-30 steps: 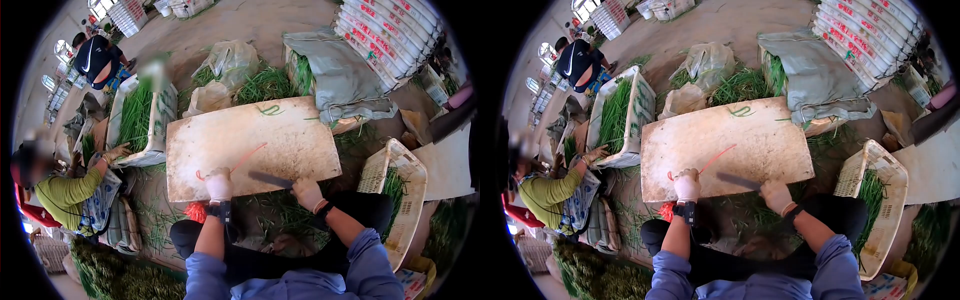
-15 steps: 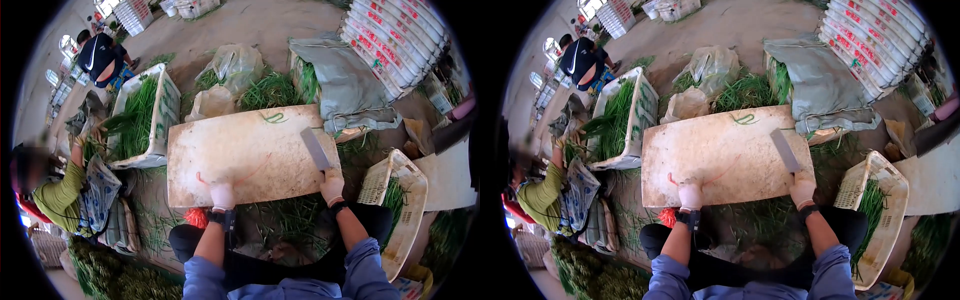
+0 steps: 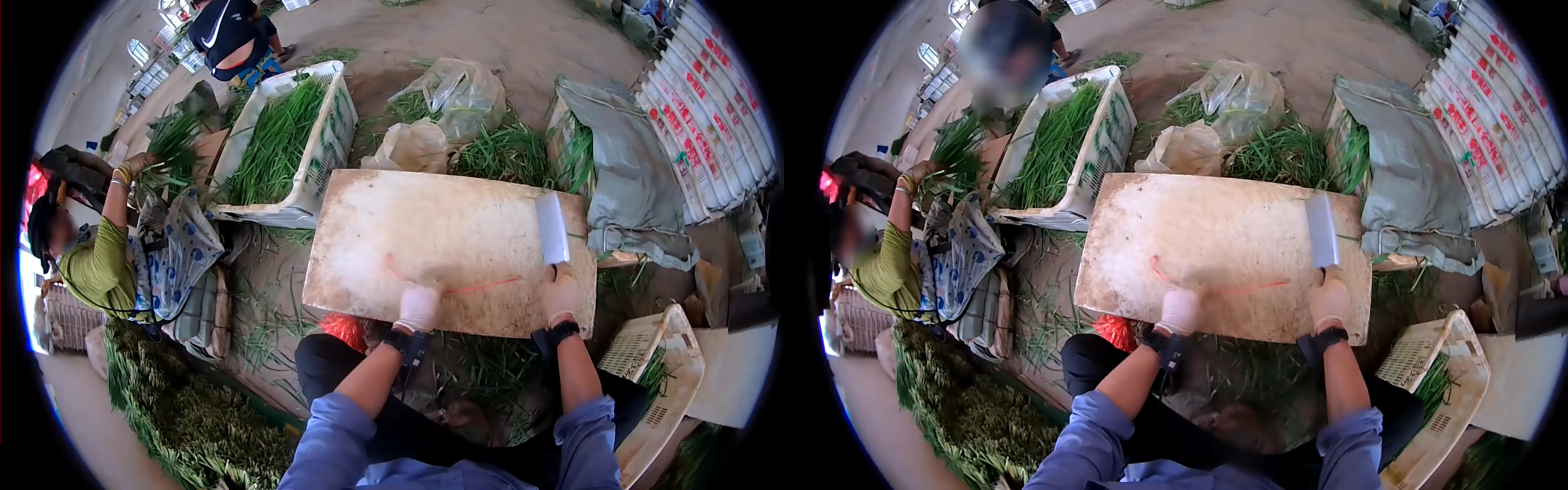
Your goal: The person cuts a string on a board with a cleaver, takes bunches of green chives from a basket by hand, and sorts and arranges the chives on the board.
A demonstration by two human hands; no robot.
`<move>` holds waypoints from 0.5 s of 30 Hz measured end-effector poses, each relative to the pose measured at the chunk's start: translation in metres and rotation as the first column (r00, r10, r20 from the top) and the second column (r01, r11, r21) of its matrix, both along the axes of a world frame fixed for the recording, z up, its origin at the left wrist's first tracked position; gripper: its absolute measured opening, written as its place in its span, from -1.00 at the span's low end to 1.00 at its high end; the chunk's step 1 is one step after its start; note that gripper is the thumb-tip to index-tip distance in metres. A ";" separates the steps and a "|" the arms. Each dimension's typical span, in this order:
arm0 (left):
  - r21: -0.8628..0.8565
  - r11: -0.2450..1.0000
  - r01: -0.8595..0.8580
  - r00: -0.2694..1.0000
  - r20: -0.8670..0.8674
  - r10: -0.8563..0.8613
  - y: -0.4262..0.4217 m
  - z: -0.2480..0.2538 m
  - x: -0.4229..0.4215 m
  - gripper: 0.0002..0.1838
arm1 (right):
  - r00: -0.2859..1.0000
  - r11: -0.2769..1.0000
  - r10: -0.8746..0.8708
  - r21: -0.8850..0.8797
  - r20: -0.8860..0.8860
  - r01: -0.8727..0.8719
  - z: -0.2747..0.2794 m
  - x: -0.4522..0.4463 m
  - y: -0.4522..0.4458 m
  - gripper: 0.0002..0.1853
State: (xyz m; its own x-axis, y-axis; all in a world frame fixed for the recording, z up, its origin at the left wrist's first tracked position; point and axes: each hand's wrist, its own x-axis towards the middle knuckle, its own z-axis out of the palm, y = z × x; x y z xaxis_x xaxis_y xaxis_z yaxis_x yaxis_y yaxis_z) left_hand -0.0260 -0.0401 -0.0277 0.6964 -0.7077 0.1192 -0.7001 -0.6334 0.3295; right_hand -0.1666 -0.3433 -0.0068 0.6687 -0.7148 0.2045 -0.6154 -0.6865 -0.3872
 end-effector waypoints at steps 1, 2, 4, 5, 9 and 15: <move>-0.005 1.000 0.018 0.999 -0.045 -0.018 -0.009 0.009 -0.001 -0.83 | 1.000 0.999 -0.009 -0.037 0.027 0.010 0.001 -0.004 -0.001 -0.67; -0.024 0.999 0.030 0.986 -0.165 -0.034 -0.015 0.018 -0.003 -0.75 | 1.000 1.000 -0.021 0.010 0.013 0.021 0.001 -0.009 -0.001 -0.67; -0.147 0.987 0.073 0.979 -0.179 -0.099 -0.021 0.034 -0.006 -0.71 | 0.998 1.000 -0.015 -0.005 0.065 0.015 0.013 -0.012 0.007 -0.67; -0.207 0.974 0.093 0.974 -0.184 -0.132 -0.023 0.038 -0.008 -0.69 | 0.996 1.000 -0.012 -0.012 0.091 0.013 0.021 -0.012 0.015 -0.67; -0.207 0.978 0.021 0.928 -0.360 -0.096 -0.016 0.045 -0.013 -0.64 | 0.944 0.985 0.133 0.065 0.300 -0.160 0.039 0.002 0.068 -0.74; -0.374 0.790 -0.486 0.303 -0.920 -0.249 0.006 0.064 -0.020 -0.55 | 0.911 0.866 0.340 0.301 0.234 -0.400 0.035 0.028 0.178 -0.81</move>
